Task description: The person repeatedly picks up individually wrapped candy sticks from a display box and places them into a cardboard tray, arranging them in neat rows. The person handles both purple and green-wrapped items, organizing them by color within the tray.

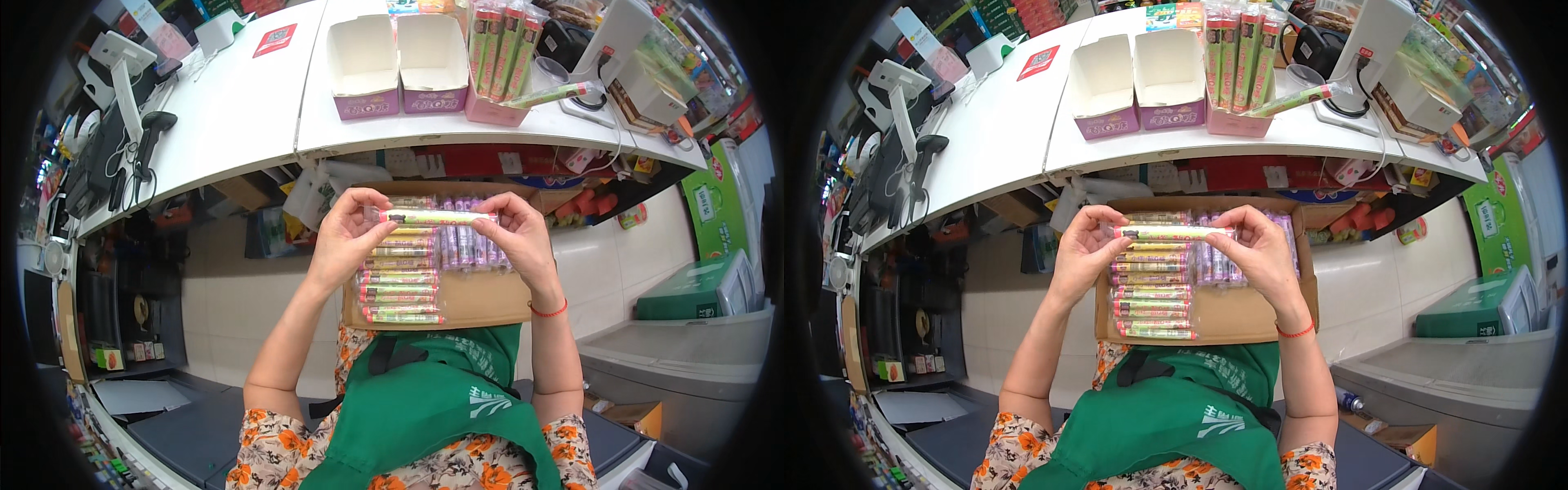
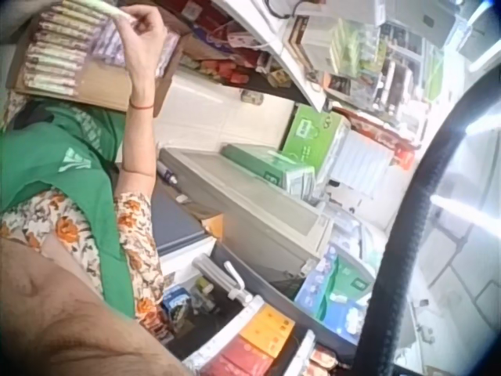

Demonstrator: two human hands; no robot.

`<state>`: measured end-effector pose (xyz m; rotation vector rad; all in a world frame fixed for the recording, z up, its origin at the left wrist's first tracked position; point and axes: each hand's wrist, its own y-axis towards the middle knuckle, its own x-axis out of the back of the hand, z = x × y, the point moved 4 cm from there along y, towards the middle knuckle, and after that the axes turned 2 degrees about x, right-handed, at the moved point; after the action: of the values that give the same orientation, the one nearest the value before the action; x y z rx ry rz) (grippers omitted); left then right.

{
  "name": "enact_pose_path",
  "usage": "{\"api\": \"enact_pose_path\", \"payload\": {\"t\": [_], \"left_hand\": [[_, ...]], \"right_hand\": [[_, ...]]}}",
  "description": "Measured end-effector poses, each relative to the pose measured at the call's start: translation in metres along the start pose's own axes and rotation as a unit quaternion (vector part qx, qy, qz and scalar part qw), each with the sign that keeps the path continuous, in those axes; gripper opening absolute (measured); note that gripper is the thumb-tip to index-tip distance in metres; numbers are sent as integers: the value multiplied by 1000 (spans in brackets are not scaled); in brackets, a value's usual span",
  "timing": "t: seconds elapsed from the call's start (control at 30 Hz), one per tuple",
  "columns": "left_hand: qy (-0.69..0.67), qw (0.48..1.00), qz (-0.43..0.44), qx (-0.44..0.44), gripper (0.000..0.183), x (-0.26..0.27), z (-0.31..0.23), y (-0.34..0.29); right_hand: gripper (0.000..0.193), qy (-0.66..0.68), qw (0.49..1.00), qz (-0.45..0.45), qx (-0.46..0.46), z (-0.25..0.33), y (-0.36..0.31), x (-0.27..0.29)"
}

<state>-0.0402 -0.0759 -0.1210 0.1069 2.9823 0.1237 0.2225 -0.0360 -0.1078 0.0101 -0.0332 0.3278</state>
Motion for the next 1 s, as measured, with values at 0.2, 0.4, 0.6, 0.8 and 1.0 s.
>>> {"api": "enact_pose_path", "payload": {"t": [0.2, 0.4, 0.6, 0.8, 1.0], "left_hand": [[80, 997, 4, 23, 24, 14, 14, -16], [266, 964, 19, -3, 20, 21, 15, -30], [382, 921, 28, -66, 22, 25, 17, -44], [411, 909, 51, -37, 24, 28, 25, -60], [462, 882, 75, -48, 24, 30, 38, -73]], "right_hand": [[20, 27, 998, 21, -61, -15, -10, -8], [21, 49, 993, 43, -97, -38, -21, -15], [19, -2, 993, 49, -106, -67, -30, -24], [19, -30, 992, 51, -107, -87, -42, -33], [16, -46, 991, 63, -105, -111, -54, -38]]}}
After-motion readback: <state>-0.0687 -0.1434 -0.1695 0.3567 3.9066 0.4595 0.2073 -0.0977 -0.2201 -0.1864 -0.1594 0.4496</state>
